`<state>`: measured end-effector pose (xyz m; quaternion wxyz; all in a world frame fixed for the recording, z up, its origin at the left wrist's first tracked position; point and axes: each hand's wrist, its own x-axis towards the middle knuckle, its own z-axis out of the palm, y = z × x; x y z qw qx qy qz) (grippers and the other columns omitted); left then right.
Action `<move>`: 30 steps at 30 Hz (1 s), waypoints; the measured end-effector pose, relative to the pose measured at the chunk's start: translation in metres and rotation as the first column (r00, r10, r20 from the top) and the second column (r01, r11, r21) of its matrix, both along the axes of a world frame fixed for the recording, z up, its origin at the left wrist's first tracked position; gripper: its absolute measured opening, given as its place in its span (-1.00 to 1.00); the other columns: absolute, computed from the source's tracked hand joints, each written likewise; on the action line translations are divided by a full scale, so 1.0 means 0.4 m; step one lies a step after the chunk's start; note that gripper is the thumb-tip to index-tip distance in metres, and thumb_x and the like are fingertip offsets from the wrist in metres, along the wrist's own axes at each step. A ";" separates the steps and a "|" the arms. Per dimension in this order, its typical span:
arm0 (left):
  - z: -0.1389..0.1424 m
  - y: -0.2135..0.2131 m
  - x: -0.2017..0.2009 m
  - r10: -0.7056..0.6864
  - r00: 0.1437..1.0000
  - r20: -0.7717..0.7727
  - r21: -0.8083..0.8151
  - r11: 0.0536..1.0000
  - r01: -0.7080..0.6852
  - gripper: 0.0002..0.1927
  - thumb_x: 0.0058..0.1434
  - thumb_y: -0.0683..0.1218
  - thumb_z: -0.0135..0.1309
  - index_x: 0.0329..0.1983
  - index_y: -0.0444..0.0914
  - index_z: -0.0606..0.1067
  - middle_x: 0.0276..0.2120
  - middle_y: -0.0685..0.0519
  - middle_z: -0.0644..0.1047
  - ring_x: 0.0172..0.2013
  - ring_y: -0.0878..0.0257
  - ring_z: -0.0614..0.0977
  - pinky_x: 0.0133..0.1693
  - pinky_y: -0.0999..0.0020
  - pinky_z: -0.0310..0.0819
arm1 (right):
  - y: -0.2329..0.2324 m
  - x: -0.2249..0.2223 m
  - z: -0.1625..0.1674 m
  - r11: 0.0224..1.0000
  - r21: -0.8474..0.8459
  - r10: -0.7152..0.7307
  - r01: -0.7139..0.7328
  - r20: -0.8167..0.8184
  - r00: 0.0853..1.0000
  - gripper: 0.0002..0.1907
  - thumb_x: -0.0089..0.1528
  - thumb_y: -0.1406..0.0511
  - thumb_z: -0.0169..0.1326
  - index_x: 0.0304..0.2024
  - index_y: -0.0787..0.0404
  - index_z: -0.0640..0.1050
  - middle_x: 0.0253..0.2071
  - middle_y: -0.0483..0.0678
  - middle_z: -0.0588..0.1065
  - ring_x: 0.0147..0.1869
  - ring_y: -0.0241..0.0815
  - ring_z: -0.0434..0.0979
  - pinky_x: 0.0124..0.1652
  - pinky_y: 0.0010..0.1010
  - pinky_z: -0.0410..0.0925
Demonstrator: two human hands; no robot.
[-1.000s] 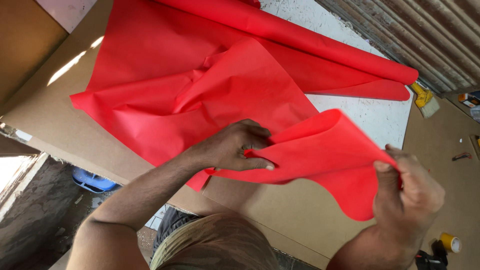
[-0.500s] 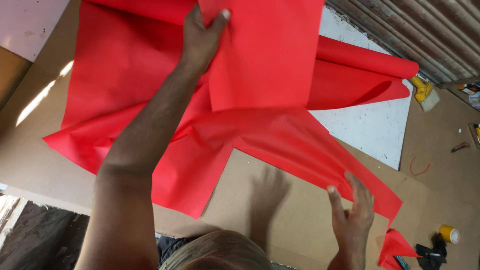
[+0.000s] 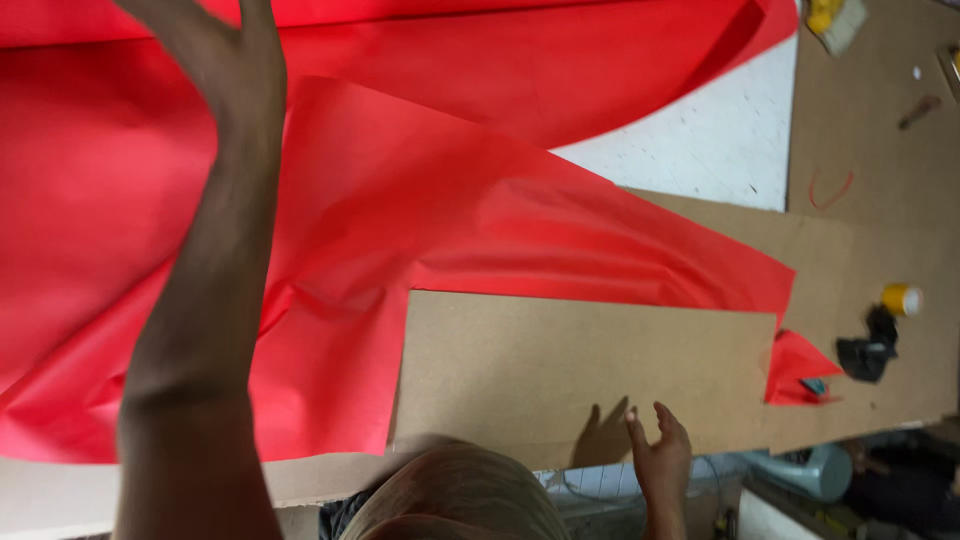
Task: The person uses a utility knife to cut a large sheet of red material along the edges of a rectangular cardboard template placed on a workbench. They repeatedly reposition the template and cut the material to produce multiple rectangular pieces.
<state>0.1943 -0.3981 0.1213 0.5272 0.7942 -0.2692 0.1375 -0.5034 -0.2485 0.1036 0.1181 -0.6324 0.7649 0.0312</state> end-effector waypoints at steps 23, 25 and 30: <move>-0.284 0.779 -0.940 -0.606 0.780 -0.156 0.659 0.524 0.539 -0.10 0.25 0.49 -0.06 0.46 -0.17 0.33 0.49 -0.42 0.16 0.55 -0.31 0.07 0.46 -0.36 -0.20 | 0.019 -0.695 -0.152 0.332 0.557 -0.539 0.761 0.775 -0.331 -0.63 0.24 0.09 0.23 -0.07 0.19 0.52 -0.20 -0.05 0.56 -0.27 -0.18 0.57 -0.32 -0.31 0.45; -0.259 0.780 -0.968 -0.556 0.808 -0.196 0.669 0.527 0.525 -0.07 0.23 0.49 -0.06 0.49 -0.17 0.29 0.52 -0.38 0.13 0.55 -0.28 0.03 0.45 -0.38 -0.24 | 0.036 -0.748 -0.132 0.520 0.598 -0.444 0.610 0.799 -0.405 -0.62 0.26 0.09 0.10 -0.02 0.19 0.53 -0.15 -0.06 0.59 -0.20 -0.18 0.61 -0.28 -0.33 0.48; -0.220 0.762 -1.046 -0.495 0.825 -0.274 0.695 0.491 0.526 0.06 0.17 0.49 -0.02 0.57 -0.21 0.15 0.58 -0.38 -0.01 0.58 -0.26 -0.12 0.41 -0.41 -0.36 | 0.049 -0.881 -0.216 0.647 0.578 -0.517 0.497 0.812 -0.271 -0.69 0.42 0.22 0.12 0.06 0.33 0.46 -0.18 0.02 0.47 -0.30 -0.19 0.47 -0.32 -0.28 0.44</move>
